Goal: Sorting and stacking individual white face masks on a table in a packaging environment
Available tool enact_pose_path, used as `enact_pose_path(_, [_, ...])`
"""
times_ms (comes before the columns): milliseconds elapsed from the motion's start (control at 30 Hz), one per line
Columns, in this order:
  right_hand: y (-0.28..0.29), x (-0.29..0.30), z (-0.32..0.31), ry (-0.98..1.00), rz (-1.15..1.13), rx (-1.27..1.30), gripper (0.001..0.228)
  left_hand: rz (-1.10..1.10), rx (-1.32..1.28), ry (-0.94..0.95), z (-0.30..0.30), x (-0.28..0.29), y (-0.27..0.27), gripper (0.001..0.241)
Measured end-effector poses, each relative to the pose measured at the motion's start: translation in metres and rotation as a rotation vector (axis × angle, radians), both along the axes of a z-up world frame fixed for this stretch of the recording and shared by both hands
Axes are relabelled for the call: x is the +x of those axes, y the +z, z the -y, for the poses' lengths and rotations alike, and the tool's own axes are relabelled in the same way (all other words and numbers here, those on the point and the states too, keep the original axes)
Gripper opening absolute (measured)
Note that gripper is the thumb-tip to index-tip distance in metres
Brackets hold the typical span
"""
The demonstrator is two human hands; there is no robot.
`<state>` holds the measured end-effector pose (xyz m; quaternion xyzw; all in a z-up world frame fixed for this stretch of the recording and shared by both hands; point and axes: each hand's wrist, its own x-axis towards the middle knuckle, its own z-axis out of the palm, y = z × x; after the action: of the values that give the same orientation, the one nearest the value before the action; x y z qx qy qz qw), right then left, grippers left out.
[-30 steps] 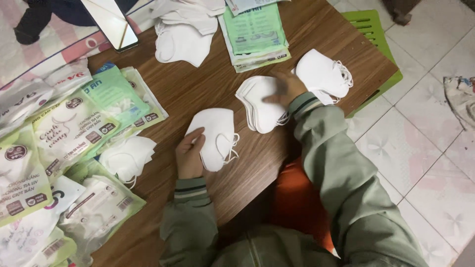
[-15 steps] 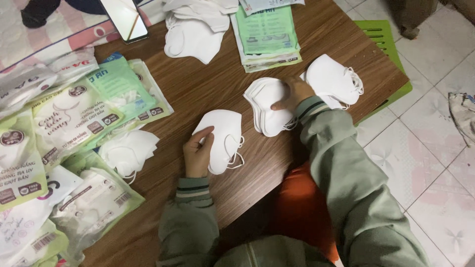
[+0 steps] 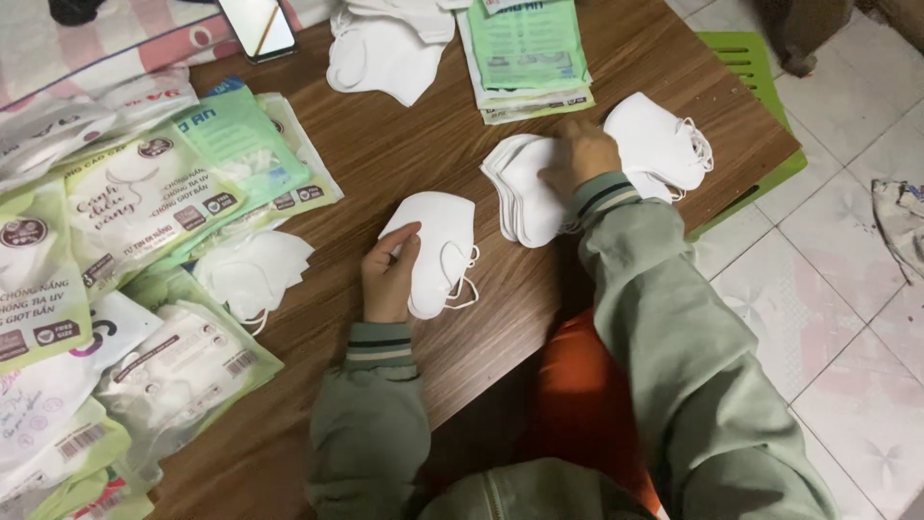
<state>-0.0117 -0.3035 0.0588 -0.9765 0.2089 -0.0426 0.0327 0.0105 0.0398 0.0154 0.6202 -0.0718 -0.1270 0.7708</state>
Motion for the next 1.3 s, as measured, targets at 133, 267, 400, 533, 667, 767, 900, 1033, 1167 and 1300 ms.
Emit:
enact_pose_path(133, [0.013, -0.001, -0.014, 0.089, 0.129, -0.030, 0.036, -0.011, -0.011, -0.013, -0.003, 0.001, -0.008, 0.028])
enact_pose_path(267, [0.020, -0.006, 0.002, 0.169, 0.367, 0.158, 0.022, -0.047, -0.051, -0.023, 0.000, 0.005, -0.014, 0.029])
enact_pose_path(400, [0.021, -0.011, -0.005, 0.356, 0.496, 0.791, 0.020, -0.081, -0.076, -0.009, 0.000, 0.002, -0.006, 0.031])
enact_pose_path(533, [0.019, -0.007, -0.062, 0.389, 0.347, 1.090, 0.016, -0.108, -0.086, -0.016, 0.001, 0.001, 0.001, 0.038])
enact_pose_path(667, [-0.031, 0.012, -0.089, 0.374, 0.261, 1.180, 0.016, -0.118, -0.110, -0.039, 0.006, -0.004, 0.005, 0.032])
enact_pose_path(767, [-0.047, 0.016, -0.101, 0.355, 0.233, 1.190, 0.017, -0.098, -0.059, -0.055, 0.003, -0.005, 0.011, 0.026])
enact_pose_path(900, [-0.020, 0.013, -0.108, 0.370, 0.344, 1.005, 0.012, -0.111, -0.052, -0.055, 0.002, 0.000, 0.001, 0.022])
enact_pose_path(1033, [0.031, -0.009, -0.059, 0.289, 0.356, 0.688, 0.015, -0.129, -0.058, -0.061, 0.002, 0.016, -0.057, 0.024])
enact_pose_path(1167, [-0.007, -0.002, 0.015, 0.243, 0.135, 0.155, 0.059, -0.149, -0.070, -0.055, 0.001, 0.006, -0.012, 0.024])
enact_pose_path(1300, [-0.013, -0.004, 0.020, 0.141, -0.078, 0.178, 0.086, -0.200, -0.122, -0.046, 0.002, 0.013, -0.038, 0.024])
